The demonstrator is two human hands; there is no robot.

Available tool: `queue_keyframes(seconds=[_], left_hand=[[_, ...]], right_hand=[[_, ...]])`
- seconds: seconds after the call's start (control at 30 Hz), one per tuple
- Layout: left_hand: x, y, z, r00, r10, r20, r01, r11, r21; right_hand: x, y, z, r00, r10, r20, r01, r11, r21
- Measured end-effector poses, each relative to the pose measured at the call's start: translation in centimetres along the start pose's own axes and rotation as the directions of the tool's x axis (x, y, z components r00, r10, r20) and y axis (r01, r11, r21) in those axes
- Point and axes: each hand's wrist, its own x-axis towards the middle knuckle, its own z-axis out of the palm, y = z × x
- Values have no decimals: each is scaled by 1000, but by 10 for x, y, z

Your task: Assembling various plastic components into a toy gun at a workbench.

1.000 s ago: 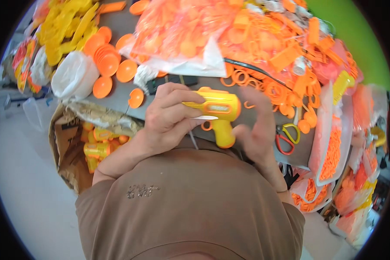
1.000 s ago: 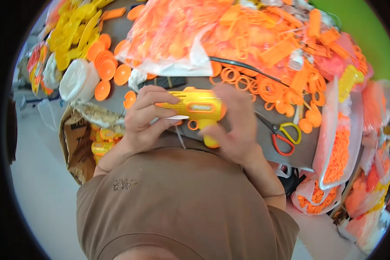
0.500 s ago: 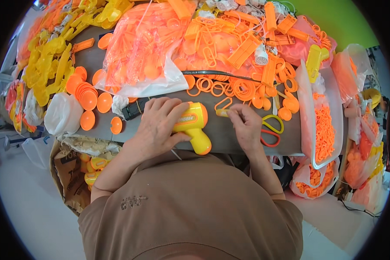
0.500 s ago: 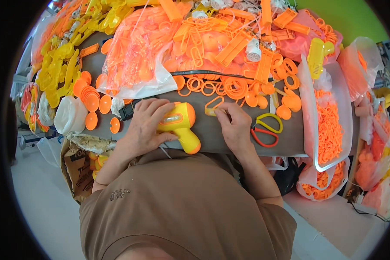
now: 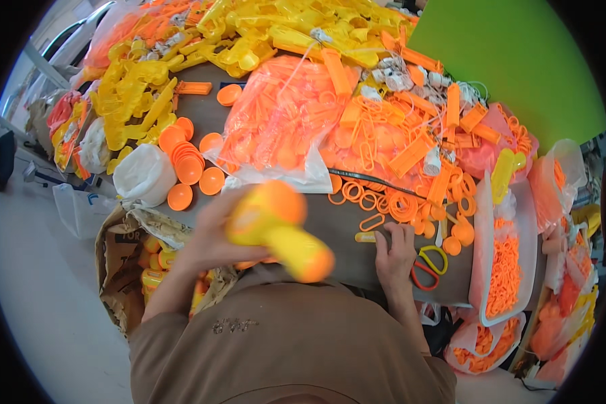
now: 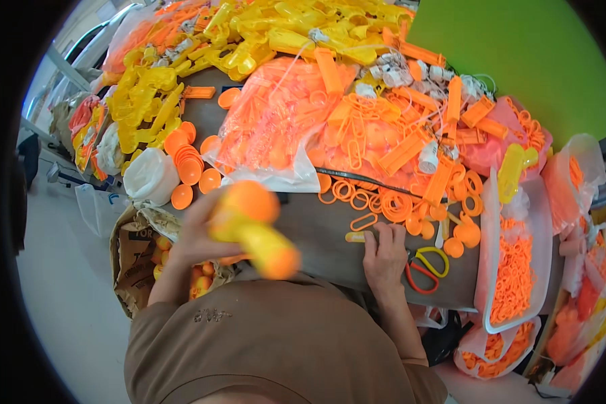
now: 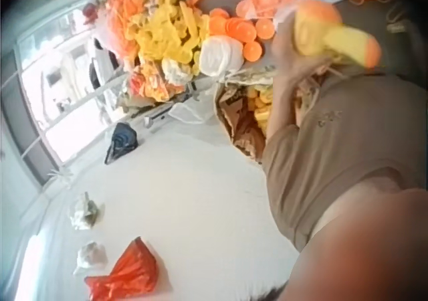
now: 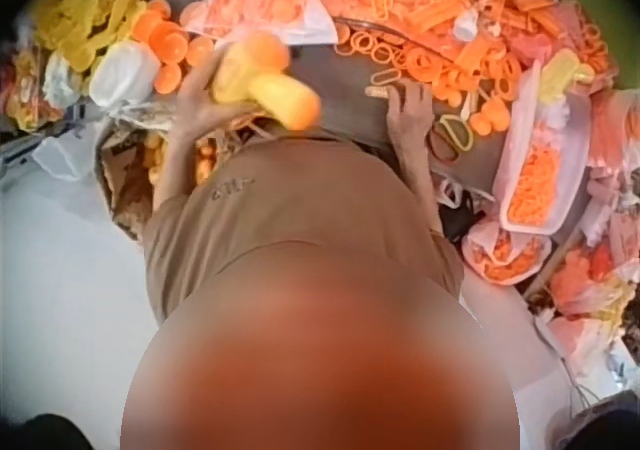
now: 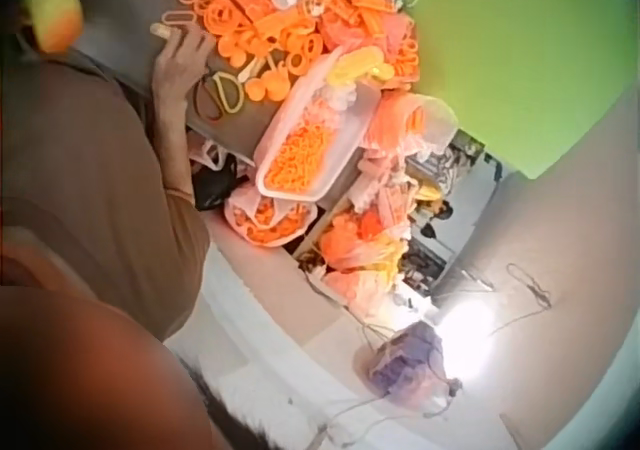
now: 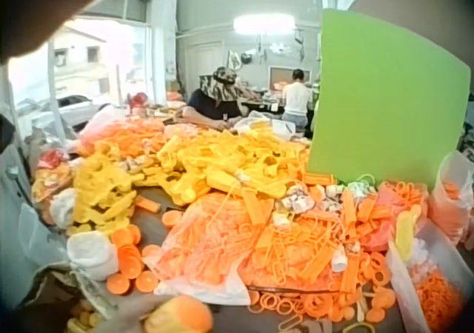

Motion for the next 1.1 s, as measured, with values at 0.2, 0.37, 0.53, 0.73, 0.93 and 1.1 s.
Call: queue_keyframes(seconds=[0.2, 0.37, 0.53, 0.73, 0.93, 1.1], left_hand=[[-158, -43, -118, 787, -615, -44, 514, 694, -503], [-275, -117, -120, 365, -928, -78, 879, 371, -300], [-281, -186, -134, 343, -665, -664, 879, 477, -23], [-242, -215, -135, 338, -561, -756, 909, -12, 416], [-77, -67, -146, 491, 13, -871, 480, 830, 283], [107, -107, -119, 904, -114, -412, 231, 942, 245]], right_hand=[[31, -10, -14, 996, 32, 88, -58, 948, 312], [49, -13, -16, 972, -136, 190, 66, 940, 335], [52, -17, -15, 971, -122, 206, 44, 937, 346], [56, -17, -14, 972, -79, 223, 1, 944, 331], [55, -11, -12, 977, -47, 207, -25, 943, 331], [61, -28, -5, 978, -93, 189, 25, 942, 334]])
